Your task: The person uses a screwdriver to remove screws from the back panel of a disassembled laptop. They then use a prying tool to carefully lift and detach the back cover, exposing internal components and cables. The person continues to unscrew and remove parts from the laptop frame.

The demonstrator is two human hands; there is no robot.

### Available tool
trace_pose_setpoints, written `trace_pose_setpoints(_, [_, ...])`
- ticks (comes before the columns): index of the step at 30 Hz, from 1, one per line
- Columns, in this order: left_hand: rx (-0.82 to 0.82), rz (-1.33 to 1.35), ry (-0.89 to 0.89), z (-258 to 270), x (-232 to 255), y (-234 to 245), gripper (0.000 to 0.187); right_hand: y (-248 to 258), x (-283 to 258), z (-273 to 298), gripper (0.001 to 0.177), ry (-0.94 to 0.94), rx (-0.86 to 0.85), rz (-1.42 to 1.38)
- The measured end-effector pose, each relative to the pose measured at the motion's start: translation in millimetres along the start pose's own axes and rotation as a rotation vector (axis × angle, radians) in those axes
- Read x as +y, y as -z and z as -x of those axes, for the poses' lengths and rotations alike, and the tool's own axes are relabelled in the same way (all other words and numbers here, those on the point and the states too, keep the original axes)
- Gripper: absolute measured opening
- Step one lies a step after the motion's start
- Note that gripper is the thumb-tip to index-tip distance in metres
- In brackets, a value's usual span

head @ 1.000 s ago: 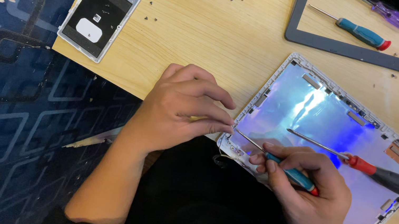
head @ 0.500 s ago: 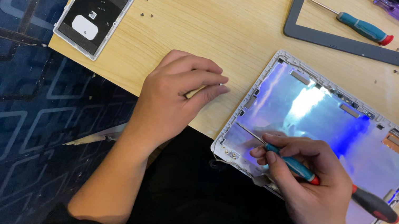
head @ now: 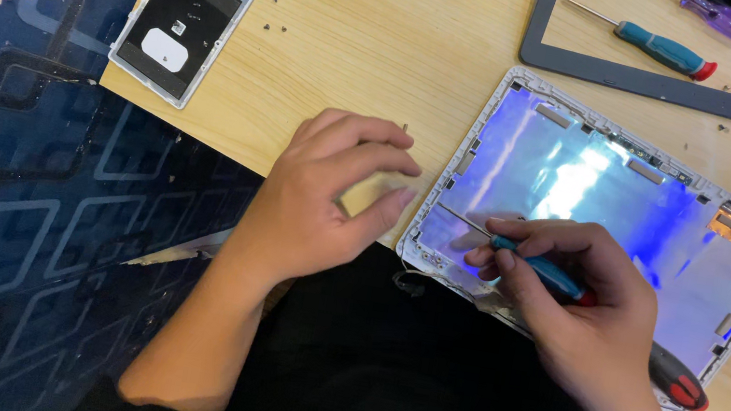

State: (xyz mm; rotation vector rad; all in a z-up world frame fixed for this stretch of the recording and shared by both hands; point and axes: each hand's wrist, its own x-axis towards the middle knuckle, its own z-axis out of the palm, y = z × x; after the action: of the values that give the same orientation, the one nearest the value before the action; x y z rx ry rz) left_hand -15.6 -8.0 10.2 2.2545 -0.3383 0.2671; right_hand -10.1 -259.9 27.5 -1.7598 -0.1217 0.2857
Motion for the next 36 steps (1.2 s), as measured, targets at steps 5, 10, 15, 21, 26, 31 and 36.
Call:
trace_pose_setpoints(5, [-0.003,-0.18,0.109,19.7,29.9,-14.9,0.025,9.3,-10.4,18.0,0.013,0.093,0.075,0.083])
trace_pose_setpoints(10, [0.039,-0.244,0.134,26.5,42.5,-27.9,0.018,10.0,-8.9,39.2,0.017,0.147,0.298,0.022])
trace_pose_setpoints(15, [-0.021,-0.22,0.195,25.4,41.9,-26.6,0.012,22.5,12.3,42.6,0.018,0.106,0.37,-0.068])
trace_pose_setpoints(21, [-0.051,-0.258,0.324,28.0,47.3,-33.6,0.013,25.3,20.4,39.0,0.017,0.159,0.348,-0.069])
trace_pose_setpoints(26, [0.078,-0.349,0.214,33.2,50.6,-47.4,0.004,33.2,25.7,37.1,0.016,0.164,0.299,-0.087])
trace_pose_setpoints(31, [0.101,-0.307,0.228,35.4,48.3,-51.7,0.006,36.8,27.4,36.4,0.015,0.199,0.266,-0.109])
trace_pose_setpoints(36, [0.085,-0.315,0.238,38.1,44.4,-53.7,0.004,38.3,28.5,36.4,0.015,0.221,0.255,-0.104])
